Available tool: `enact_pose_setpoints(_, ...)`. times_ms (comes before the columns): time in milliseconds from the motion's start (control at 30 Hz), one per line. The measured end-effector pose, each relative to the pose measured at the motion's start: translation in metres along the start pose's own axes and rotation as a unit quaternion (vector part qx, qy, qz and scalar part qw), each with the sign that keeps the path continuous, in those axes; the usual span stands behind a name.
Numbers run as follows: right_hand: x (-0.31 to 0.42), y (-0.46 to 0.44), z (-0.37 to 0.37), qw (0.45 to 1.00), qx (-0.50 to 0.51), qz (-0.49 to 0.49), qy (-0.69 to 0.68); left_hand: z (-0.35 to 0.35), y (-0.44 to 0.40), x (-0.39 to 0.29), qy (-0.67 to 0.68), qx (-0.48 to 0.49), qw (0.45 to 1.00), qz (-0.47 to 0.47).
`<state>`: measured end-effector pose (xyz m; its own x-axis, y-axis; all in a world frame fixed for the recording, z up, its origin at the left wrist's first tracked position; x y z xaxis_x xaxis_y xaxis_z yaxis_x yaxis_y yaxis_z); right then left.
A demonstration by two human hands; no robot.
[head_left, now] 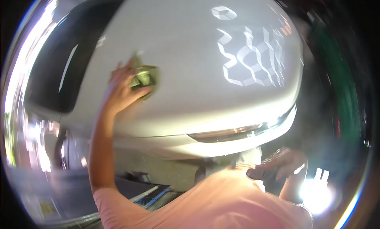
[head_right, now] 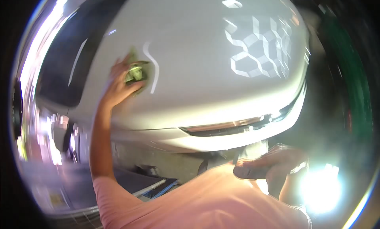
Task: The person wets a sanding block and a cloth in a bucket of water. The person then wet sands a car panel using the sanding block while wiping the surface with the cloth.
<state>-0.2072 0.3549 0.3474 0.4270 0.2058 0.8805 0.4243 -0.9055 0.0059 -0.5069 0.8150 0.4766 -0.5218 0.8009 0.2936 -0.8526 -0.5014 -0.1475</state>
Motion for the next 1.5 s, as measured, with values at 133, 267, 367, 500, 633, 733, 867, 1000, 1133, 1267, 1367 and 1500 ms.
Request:
enact_pose_setpoints(133, -0.101, 0.041, -0.065, 0.966, -0.193, 0.15, -0.087, -0.024, 0.006, 0.013, 0.135, -0.073, 0.987, -0.038)
enact_pose_setpoints(267, -0.168, 0.065, -0.133, 0.871, -0.396, 0.23, -0.177, -0.045, 0.012, 0.023, 0.197, -0.069, 0.978, -0.011)
enact_pose_setpoints(367, -0.281, 0.066, -0.148, 0.75, -0.478, 0.338, -0.306, -0.039, 0.034, 0.003, 0.165, -0.114, 0.979, -0.046)
enact_pose_setpoints(500, -0.438, 0.044, -0.175, 0.525, -0.566, 0.421, -0.477, -0.014, 0.096, -0.133, 0.327, -0.039, 0.919, -0.217)
enact_pose_setpoints(633, -0.596, -0.005, -0.21, 0.298, -0.65, 0.412, -0.565, -0.089, 0.197, -0.307, 0.562, 0.253, 0.713, -0.333)
enact_pose_setpoints(733, -0.691, -0.054, -0.242, 0.192, -0.66, 0.387, -0.614, -0.198, 0.266, -0.421, 0.448, 0.354, 0.718, -0.398)
enact_pose_setpoints(867, -0.758, -0.11, -0.261, 0.129, -0.651, 0.372, -0.649, -0.377, 0.341, -0.52, 0.355, 0.516, 0.704, -0.334)
enact_pose_setpoints(1000, -0.783, -0.142, -0.241, 0.05, -0.646, 0.385, -0.658, -0.506, 0.381, -0.607, 0.257, 0.494, 0.752, -0.354)
enact_pose_setpoints(1133, -0.817, -0.152, -0.199, 0.03, -0.644, 0.403, -0.65, -0.591, 0.399, -0.708, 0.211, 0.412, 0.748, -0.475)
enact_pose_setpoints(1267, -0.835, -0.144, -0.184, 0.084, -0.663, 0.394, -0.632, -0.671, 0.433, -0.807, 0.214, 0.251, 0.713, -0.618)
enact_pose_setpoints(1367, -0.84, -0.137, -0.192, 0.141, -0.701, 0.319, -0.622, -0.716, 0.455, -0.889, 0.002, 0.315, 0.636, -0.705)
enact_pose_setpoints(1500, -0.845, -0.124, -0.215, 0.227, -0.787, 0.153, -0.553, -0.808, 0.505, -0.916, -0.206, 0.277, 0.658, -0.669)
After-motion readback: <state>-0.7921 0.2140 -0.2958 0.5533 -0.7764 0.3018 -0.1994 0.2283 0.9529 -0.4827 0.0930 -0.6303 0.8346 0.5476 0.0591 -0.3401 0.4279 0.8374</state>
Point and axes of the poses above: each hand's wrist, its own y-axis away from the middle knuckle, its own z-axis out of the back of the hand, x = y × z, the point moved 1 cm from there along -y, towards the middle knuckle, and after that the axes turned 9 degrees about -y, right-handed, at the moved point
